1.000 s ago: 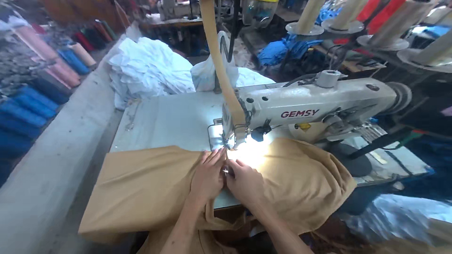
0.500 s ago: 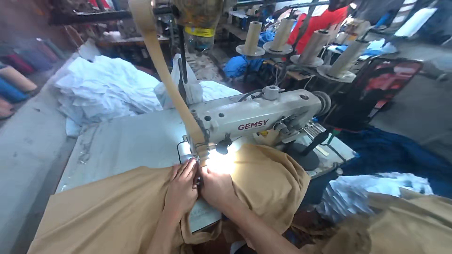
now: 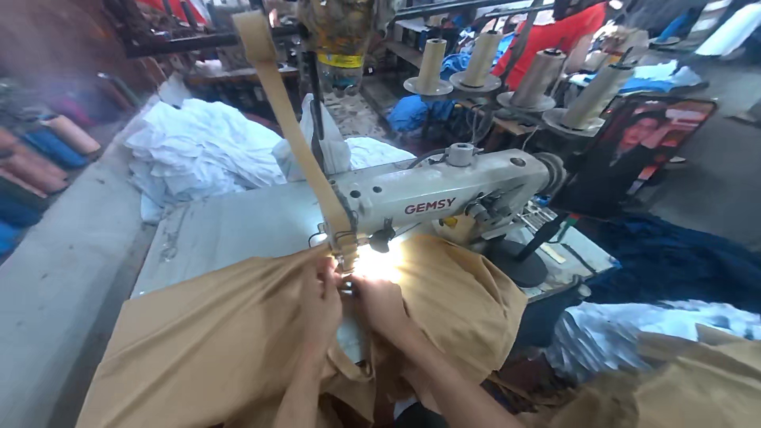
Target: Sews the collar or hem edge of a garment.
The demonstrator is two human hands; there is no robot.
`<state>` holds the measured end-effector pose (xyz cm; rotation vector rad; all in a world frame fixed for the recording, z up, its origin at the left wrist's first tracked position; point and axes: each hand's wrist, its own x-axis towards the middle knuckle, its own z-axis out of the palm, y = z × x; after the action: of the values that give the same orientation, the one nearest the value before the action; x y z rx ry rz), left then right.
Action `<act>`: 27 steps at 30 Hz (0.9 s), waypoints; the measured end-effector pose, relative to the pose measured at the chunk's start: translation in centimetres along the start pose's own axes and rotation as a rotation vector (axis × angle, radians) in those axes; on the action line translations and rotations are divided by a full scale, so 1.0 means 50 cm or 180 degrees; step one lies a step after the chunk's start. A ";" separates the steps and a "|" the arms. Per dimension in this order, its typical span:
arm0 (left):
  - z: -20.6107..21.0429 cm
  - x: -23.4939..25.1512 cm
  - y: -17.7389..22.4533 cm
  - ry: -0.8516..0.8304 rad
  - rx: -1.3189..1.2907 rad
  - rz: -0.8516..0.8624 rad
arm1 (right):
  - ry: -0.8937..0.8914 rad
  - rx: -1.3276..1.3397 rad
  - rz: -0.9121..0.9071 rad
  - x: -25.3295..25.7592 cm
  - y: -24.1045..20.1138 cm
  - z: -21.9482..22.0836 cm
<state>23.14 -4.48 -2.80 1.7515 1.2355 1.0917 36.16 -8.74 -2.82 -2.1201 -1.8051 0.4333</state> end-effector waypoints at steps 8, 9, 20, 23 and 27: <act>-0.011 -0.065 -0.059 -0.0200 0.2022 0.0914 | 0.0378 -0.0182 -0.0888 -0.006 0.073 0.001; -0.004 -0.066 -0.058 -0.0275 0.2204 0.0920 | 0.0326 -0.0280 -0.0877 -0.009 0.068 -0.003; 0.012 0.006 -0.040 -0.0391 0.2503 0.0904 | -0.0649 -0.0103 -0.0090 0.028 -0.002 -0.042; -0.008 0.046 -0.023 -0.0884 0.2435 0.0545 | -0.0578 -0.0073 0.0098 0.022 -0.025 -0.039; -0.022 0.033 -0.072 -0.0657 0.2546 0.1203 | 0.0492 -0.0480 -0.0463 0.000 0.002 0.028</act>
<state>21.18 -1.79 -5.25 2.7082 1.3380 0.5953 35.66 -8.71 -4.12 -2.0364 -1.9381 0.0970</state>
